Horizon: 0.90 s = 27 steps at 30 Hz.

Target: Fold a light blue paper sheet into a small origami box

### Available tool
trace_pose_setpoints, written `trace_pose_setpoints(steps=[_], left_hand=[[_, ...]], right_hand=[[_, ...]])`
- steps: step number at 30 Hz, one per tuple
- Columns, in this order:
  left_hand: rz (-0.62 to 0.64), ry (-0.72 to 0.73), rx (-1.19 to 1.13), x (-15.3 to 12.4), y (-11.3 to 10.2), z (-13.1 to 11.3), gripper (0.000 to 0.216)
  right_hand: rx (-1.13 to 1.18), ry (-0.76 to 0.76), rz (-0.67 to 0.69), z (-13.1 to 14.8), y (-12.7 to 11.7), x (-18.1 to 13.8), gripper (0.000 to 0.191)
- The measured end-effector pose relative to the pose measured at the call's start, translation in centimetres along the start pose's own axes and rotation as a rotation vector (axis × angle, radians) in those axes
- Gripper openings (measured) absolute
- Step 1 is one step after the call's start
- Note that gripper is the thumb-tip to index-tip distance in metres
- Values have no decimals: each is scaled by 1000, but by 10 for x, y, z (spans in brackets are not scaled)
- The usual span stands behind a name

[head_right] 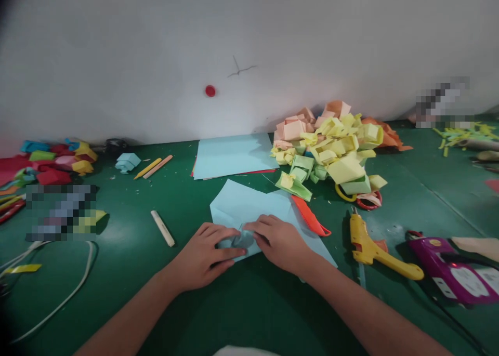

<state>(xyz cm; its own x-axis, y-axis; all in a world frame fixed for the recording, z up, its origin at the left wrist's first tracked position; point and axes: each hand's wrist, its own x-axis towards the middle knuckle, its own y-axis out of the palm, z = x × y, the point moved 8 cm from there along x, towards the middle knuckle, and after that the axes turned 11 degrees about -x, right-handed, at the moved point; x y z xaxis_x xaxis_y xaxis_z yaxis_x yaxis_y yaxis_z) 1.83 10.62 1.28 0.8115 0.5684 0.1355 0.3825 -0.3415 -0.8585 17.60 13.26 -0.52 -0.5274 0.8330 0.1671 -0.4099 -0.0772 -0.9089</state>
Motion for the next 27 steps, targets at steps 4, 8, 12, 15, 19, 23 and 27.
trace_pose_setpoints(steps=[4, 8, 12, 15, 19, 23, 27], left_hand=[[-7, -32, -2, 1, 1, 2, 30], [-34, -62, -24, 0, -2, 3, 32], [-47, -82, -38, -1, -2, 4, 32], [-57, -99, -47, -1, -3, 5, 32], [-60, -96, -57, 0, -5, 3, 33], [-45, -100, -60, 0, -5, 2, 33], [-28, -102, -38, -1, -3, 3, 37]], right_hand=[[11, 16, -61, -5, -3, 0, 37], [-7, -149, -86, 11, -18, -5, 33], [-51, -308, 86, 27, -15, -11, 30], [-102, -317, 162, 26, -9, -12, 33], [-136, -279, 224, 19, -6, -11, 42], [-132, -239, 248, 17, -6, -11, 44], [-143, -205, 243, 18, -6, -11, 45]])
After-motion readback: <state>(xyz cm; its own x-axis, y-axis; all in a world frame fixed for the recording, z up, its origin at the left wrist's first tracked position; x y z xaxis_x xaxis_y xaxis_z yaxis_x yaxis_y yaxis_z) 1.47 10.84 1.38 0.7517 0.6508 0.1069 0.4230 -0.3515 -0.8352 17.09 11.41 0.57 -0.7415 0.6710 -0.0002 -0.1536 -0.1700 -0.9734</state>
